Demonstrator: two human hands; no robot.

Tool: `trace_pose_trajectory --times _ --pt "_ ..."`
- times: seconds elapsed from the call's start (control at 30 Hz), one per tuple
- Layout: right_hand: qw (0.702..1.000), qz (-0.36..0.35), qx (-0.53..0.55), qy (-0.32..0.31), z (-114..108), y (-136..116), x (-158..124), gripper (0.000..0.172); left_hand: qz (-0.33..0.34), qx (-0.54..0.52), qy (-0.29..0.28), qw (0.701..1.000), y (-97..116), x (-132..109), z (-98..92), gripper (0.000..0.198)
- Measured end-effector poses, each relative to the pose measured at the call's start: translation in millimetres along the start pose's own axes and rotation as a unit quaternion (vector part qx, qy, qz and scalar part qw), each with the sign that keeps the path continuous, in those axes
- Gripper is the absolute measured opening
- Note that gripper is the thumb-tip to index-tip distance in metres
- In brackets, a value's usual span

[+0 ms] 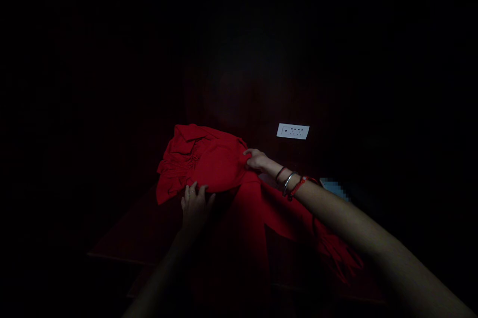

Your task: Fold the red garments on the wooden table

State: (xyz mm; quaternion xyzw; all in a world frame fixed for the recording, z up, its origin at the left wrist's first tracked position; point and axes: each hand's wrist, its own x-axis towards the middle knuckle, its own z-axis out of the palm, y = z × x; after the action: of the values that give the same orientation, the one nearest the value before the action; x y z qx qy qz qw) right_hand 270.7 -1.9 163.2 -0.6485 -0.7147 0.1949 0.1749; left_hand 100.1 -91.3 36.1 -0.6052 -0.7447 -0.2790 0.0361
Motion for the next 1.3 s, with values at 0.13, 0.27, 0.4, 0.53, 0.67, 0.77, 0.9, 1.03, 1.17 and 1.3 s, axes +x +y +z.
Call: trace_pose_trajectory --times 0.13,0.27,0.4,0.53,0.67,0.77,0.9,1.03,1.17,1.3 --pt "1.0 -0.01 0.019 -0.002 -38.3 -28.1 4.6 0.041 -0.028 -0.045 -0.007 0.999 -11.8 0.7 3.5 0.029" --pt "0.998 -0.051 -0.037 0.011 -38.3 14.7 -9.0 0.047 -0.016 -0.025 -0.008 1.0 -7.0 -27.8 7.2 0.026" --pt "0.984 -0.031 -0.172 -0.025 2.7 96.5 -31.9 0.049 0.039 0.021 0.017 0.999 12.5 -41.1 2.6 0.026" --pt "0.98 0.021 -0.194 -0.028 36.6 142.4 -55.6 0.048 0.079 0.069 -0.025 0.994 25.8 -41.2 5.3 0.025" --pt "0.978 0.007 -0.21 0.016 36.0 140.0 -75.3 0.061 0.083 0.102 -0.055 0.99 22.6 -41.2 18.4 0.027" --pt "0.968 -0.075 -0.237 -0.031 28.2 130.9 -82.3 0.057 0.026 0.097 -0.022 0.995 20.8 -24.3 25.1 0.042" --pt "0.965 -0.079 -0.231 -0.1 24.2 128.8 -59.8 0.056 -0.027 0.067 -0.071 0.995 33.0 26.8 21.2 0.061" --pt "0.986 0.017 -0.156 -0.06 26.2 134.7 -5.0 0.061 0.022 0.093 -0.149 0.984 47.2 75.2 11.0 0.037" --pt "0.992 0.039 -0.106 -0.049 27.8 132.1 55.1 0.061 -0.034 0.104 -0.17 0.979 46.6 87.2 9.8 0.036" --pt "0.998 0.021 -0.059 -0.023 35.6 117.6 106.0 0.068 0.026 0.144 -0.143 0.979 44.2 75.1 26.6 0.042"
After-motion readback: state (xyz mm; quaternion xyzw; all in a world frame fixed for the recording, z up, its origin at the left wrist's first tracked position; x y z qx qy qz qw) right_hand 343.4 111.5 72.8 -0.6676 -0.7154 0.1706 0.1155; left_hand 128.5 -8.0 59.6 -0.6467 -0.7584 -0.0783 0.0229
